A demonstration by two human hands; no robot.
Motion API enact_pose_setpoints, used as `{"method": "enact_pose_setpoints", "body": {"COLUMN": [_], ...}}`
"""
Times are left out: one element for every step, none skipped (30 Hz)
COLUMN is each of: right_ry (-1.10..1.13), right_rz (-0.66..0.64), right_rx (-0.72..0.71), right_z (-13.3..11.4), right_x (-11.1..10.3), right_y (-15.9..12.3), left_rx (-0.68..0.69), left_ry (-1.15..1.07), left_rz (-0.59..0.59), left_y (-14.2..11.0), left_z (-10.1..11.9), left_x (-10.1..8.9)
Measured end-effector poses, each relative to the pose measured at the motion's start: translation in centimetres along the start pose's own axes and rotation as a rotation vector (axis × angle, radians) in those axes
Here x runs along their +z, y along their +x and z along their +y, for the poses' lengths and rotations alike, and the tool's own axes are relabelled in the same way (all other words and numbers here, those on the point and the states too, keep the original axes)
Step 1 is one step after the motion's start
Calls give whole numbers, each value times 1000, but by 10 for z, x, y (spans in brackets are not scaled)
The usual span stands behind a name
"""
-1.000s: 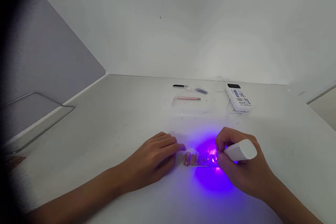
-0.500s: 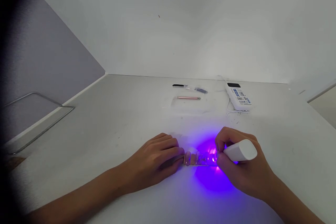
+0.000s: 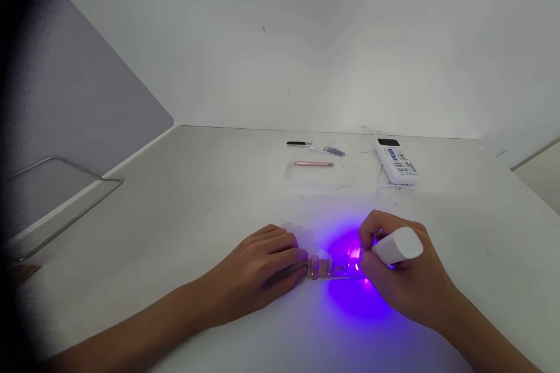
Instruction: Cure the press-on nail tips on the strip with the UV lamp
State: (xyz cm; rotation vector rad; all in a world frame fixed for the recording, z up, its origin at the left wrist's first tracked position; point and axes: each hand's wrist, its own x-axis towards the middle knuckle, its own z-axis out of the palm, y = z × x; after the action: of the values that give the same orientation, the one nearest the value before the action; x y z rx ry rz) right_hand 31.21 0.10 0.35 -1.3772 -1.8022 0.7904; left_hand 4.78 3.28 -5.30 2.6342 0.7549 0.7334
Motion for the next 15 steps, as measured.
{"method": "enact_pose_setpoints", "body": {"right_ry": [-6,-10,-11,-9,-4,4,10,16,18,19,19,18,16,14,12], "right_rz": [-5,-17,-27,-31,-31,-27,-20,-19,-18,-23,-33,-28,-36,-38,-36], "right_rx": [-5,-13,-24,-33,-37,-38,-37,-38,-42,-46,-52,-54,-56,-55,-52], "right_z": [0,0,0,0,0,0,0,0,0,-1,-1,-2,-2,-3,-3], "right_x": [0,-1,-1,-1,-1,-1,-1,-1,-1,-1,-1,-1,-2,-2,-2], "right_y": [1,1,2,2,2,2,2,2,2,2,3,3,4,4,4], "left_rx": [2,7,10,13,14,15,15,16,15,15,15,16,17,17,17], "left_ry": [4,8,12,14,16,17,19,21,23,25,26,25,22,16,8], "left_rz": [-6,-15,-23,-25,-23,-22,-22,-22,-22,-21,-19,-15,-12,-9,-4], "left_y": [0,1,1,1,1,1,1,1,1,1,1,1,1,1,1], "left_z": [0,0,0,0,0,0,0,0,0,0,0,0,0,0,0], "left_x": [0,-1,-1,-1,-1,-1,-1,-1,-1,-1,-1,-1,-1,-1,-2]}}
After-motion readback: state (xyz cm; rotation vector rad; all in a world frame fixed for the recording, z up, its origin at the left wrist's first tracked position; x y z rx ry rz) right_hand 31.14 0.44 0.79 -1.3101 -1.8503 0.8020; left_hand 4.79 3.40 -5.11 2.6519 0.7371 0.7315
